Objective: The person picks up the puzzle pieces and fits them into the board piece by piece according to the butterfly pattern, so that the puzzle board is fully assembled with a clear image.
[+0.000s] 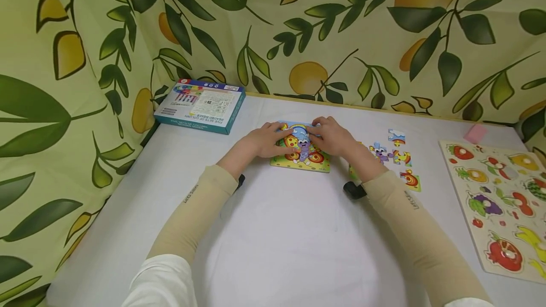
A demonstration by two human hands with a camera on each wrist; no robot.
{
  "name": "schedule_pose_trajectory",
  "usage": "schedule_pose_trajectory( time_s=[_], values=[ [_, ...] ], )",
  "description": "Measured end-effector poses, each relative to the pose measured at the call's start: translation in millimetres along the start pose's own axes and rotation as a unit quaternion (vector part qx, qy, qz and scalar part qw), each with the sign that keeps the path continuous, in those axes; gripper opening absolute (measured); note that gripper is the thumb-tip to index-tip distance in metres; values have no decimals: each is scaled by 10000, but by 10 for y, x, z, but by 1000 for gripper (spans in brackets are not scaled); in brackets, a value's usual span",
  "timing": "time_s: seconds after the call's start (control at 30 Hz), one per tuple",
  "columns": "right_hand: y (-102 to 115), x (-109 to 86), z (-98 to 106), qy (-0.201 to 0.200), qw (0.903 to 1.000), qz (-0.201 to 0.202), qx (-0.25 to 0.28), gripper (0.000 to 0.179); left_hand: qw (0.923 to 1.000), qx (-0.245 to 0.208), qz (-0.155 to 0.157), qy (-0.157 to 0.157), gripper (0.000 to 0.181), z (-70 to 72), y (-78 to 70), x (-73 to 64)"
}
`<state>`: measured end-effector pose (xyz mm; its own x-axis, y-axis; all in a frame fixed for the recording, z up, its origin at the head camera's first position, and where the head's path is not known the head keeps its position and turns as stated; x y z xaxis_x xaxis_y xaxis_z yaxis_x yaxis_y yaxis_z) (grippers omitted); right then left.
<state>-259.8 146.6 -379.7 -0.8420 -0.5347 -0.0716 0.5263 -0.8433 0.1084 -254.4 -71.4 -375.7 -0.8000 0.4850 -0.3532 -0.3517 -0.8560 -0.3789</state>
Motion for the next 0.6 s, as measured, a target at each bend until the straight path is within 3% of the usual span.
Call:
schedule_pose_trajectory(
  time_s=[0.17,0.4,0.6],
  values=[
    [-4,-55,55,312,9994,34,126,45,10000,7,-5,-31,81,-3,-5,4],
    [-22,-99,50,320,9990,212,245,43,9998,104,-65,-135,82,-13,-27,17],
    [-20,-93,49,292,9984,221,438,42,9980,613,-18,-157,78,-35,-59,61]
  ],
)
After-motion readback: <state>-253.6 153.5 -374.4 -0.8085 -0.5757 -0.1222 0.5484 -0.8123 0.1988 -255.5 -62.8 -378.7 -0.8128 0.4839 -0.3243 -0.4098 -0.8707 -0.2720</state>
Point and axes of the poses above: each hand's wrist, its own x-axis towards the middle knuckle, its own z-axis out of the back of the hand, y = z × x, the point moved 1 cm from there along x, towards the middle knuckle, and after that the axes turned 11 degrees about -x, right-handed, at the moved point
